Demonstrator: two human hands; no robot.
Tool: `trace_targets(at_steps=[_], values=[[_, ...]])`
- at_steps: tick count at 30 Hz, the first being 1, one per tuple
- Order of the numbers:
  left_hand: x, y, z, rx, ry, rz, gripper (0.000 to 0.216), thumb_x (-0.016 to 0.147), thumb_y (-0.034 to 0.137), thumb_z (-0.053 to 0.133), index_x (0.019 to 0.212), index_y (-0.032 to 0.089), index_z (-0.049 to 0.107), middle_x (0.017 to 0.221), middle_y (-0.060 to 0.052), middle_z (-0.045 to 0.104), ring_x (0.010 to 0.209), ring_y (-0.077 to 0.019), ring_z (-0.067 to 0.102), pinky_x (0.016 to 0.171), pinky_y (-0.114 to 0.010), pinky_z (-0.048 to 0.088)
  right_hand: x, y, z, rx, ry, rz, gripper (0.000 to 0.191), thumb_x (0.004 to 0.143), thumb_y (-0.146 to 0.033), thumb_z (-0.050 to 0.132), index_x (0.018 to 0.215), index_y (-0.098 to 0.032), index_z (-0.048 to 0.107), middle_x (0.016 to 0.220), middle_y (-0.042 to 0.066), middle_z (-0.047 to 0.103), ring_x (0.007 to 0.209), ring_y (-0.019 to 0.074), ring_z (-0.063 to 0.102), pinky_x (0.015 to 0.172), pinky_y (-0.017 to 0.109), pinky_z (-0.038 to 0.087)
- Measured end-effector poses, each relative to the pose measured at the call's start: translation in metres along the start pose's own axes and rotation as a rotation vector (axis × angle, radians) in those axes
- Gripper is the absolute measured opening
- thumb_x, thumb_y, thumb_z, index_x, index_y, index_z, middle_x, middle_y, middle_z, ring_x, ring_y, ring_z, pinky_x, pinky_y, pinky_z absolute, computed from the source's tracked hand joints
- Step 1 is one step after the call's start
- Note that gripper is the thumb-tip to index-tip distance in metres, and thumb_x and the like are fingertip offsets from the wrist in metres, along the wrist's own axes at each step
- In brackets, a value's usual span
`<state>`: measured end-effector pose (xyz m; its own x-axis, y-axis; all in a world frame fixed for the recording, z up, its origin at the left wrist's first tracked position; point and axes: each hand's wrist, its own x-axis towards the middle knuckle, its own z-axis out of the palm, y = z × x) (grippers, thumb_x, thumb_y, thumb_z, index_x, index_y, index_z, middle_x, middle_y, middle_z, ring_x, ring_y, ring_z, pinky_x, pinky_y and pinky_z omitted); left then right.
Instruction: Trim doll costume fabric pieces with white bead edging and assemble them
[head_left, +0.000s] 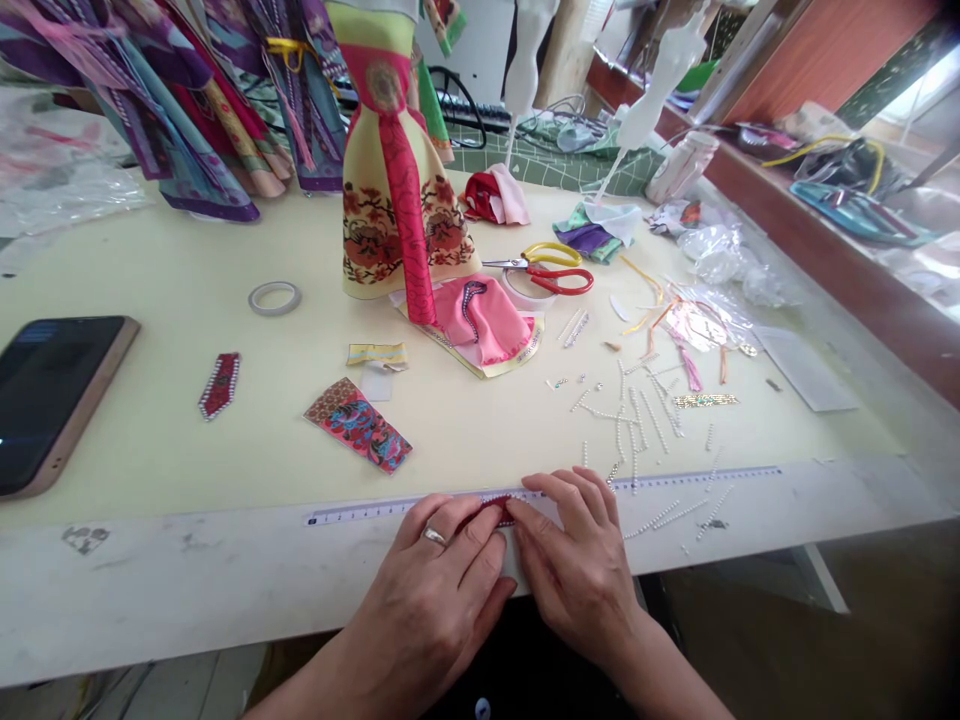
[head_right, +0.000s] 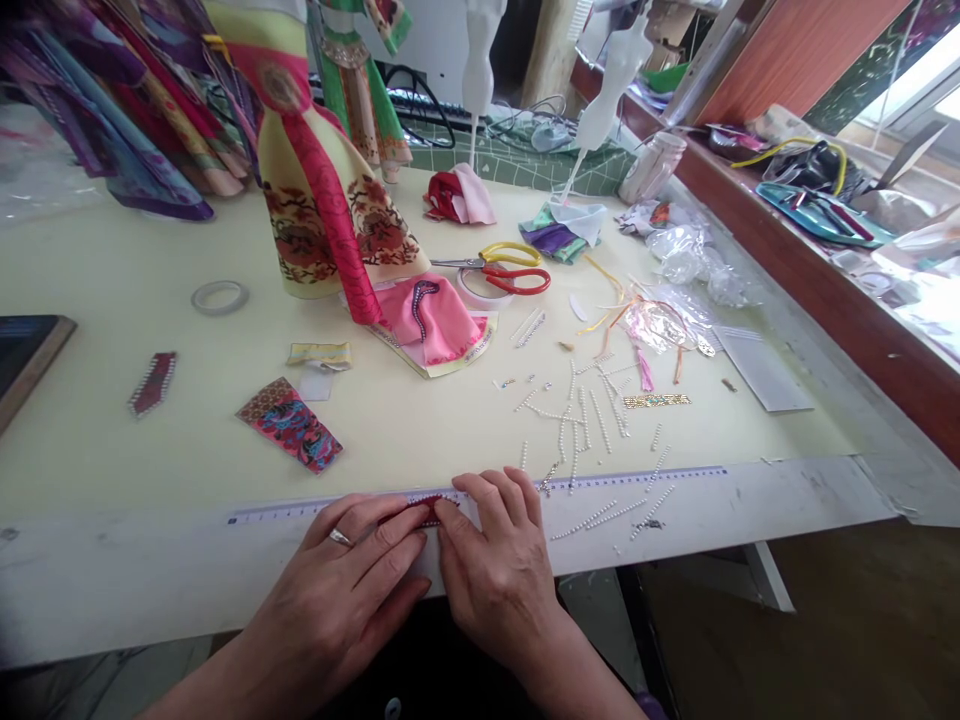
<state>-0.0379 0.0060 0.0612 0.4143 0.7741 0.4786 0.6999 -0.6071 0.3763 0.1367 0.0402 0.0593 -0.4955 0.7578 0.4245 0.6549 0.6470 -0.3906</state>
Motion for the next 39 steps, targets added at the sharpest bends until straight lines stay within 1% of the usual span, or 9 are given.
trace_targets(at_steps=[13,19,23,25,28,30,32,34,39], values=[[0.002,-0.001,-0.002,-0.015,-0.016,-0.011,0.02,0.086,0.014,0.054,0.103,0.009,0.063,0.106,-0.009,0.068,0.103,-0.0252,0.055,0.093,-0.041,0.038,-0.001,-0.001,-0.001,-0.014,-0.015,0.01,0.027,0.081,-0.007,0.052,0.104,-0.017,0.062,0.108,0.01,0.056,0.101,0.0247,0.049,0.095,0.052,0.035],[0.002,-0.002,0.0,-0.016,-0.013,-0.011,0.018,0.085,0.013,0.055,0.101,0.008,0.064,0.105,-0.01,0.068,0.102,-0.026,0.056,0.092,-0.042,0.039,-0.001,0.002,-0.003,0.094,-0.01,0.059,0.029,0.081,-0.005,0.05,0.105,-0.017,0.062,0.108,0.009,0.054,0.102,0.0236,0.048,0.093,0.05,0.038],[0.001,-0.002,0.0,-0.028,-0.017,-0.01,0.018,0.085,0.012,0.056,0.101,0.009,0.063,0.105,-0.01,0.067,0.103,-0.0259,0.055,0.092,-0.043,0.039,-0.001,0.003,-0.002,0.068,0.006,0.025,0.03,0.08,-0.005,0.052,0.106,-0.017,0.061,0.109,0.01,0.054,0.102,0.0243,0.048,0.094,0.052,0.037],[0.0,-0.003,-0.002,-0.072,0.005,-0.023,0.019,0.084,0.012,0.057,0.102,0.009,0.062,0.107,-0.01,0.067,0.103,-0.0253,0.055,0.092,-0.042,0.04,-0.001,0.003,-0.002,0.05,0.003,0.022,0.029,0.08,-0.005,0.052,0.105,-0.017,0.062,0.11,0.009,0.055,0.103,0.0247,0.048,0.095,0.053,0.036],[-0.002,-0.006,-0.008,-0.146,0.107,-0.063,0.019,0.084,0.011,0.058,0.102,0.01,0.06,0.107,-0.011,0.065,0.102,-0.0231,0.054,0.09,-0.04,0.043,-0.004,0.003,-0.003,0.087,0.024,0.043,0.031,0.08,-0.006,0.052,0.107,-0.019,0.061,0.111,0.009,0.054,0.104,0.0247,0.049,0.094,0.052,0.037],[-0.004,-0.009,-0.012,-0.127,0.159,-0.116,0.018,0.084,0.011,0.057,0.102,0.011,0.059,0.103,-0.01,0.065,0.098,-0.0212,0.054,0.087,-0.037,0.044,-0.006,0.004,-0.004,0.127,0.058,0.066,0.032,0.08,-0.007,0.051,0.11,-0.018,0.059,0.111,0.01,0.054,0.103,0.0244,0.05,0.092,0.05,0.038],[-0.005,-0.013,-0.015,-0.053,0.131,-0.177,0.017,0.086,0.014,0.056,0.102,0.012,0.059,0.097,-0.008,0.064,0.092,-0.0204,0.055,0.084,-0.037,0.044,-0.007,0.004,-0.005,0.149,0.097,0.093,0.033,0.081,-0.007,0.05,0.111,-0.018,0.058,0.109,0.01,0.055,0.101,0.0241,0.051,0.09,0.049,0.039],[-0.004,-0.014,-0.015,0.019,0.057,-0.223,0.016,0.088,0.019,0.054,0.102,0.014,0.06,0.094,-0.007,0.063,0.089,-0.0209,0.054,0.081,-0.037,0.044,-0.008,0.004,-0.005,0.153,0.13,0.113,0.032,0.081,-0.007,0.05,0.11,-0.018,0.058,0.106,0.009,0.056,0.099,0.0238,0.053,0.088,0.048,0.04],[0.003,-0.011,-0.013,0.122,-0.08,-0.266,0.014,0.089,0.021,0.049,0.091,0.015,0.061,0.088,-0.007,0.059,0.082,-0.0225,0.052,0.074,-0.039,0.043,-0.011,0.005,-0.004,0.143,0.149,0.134,0.029,0.083,-0.007,0.051,0.109,-0.018,0.059,0.103,0.009,0.058,0.096,0.0231,0.054,0.085,0.045,0.042]])
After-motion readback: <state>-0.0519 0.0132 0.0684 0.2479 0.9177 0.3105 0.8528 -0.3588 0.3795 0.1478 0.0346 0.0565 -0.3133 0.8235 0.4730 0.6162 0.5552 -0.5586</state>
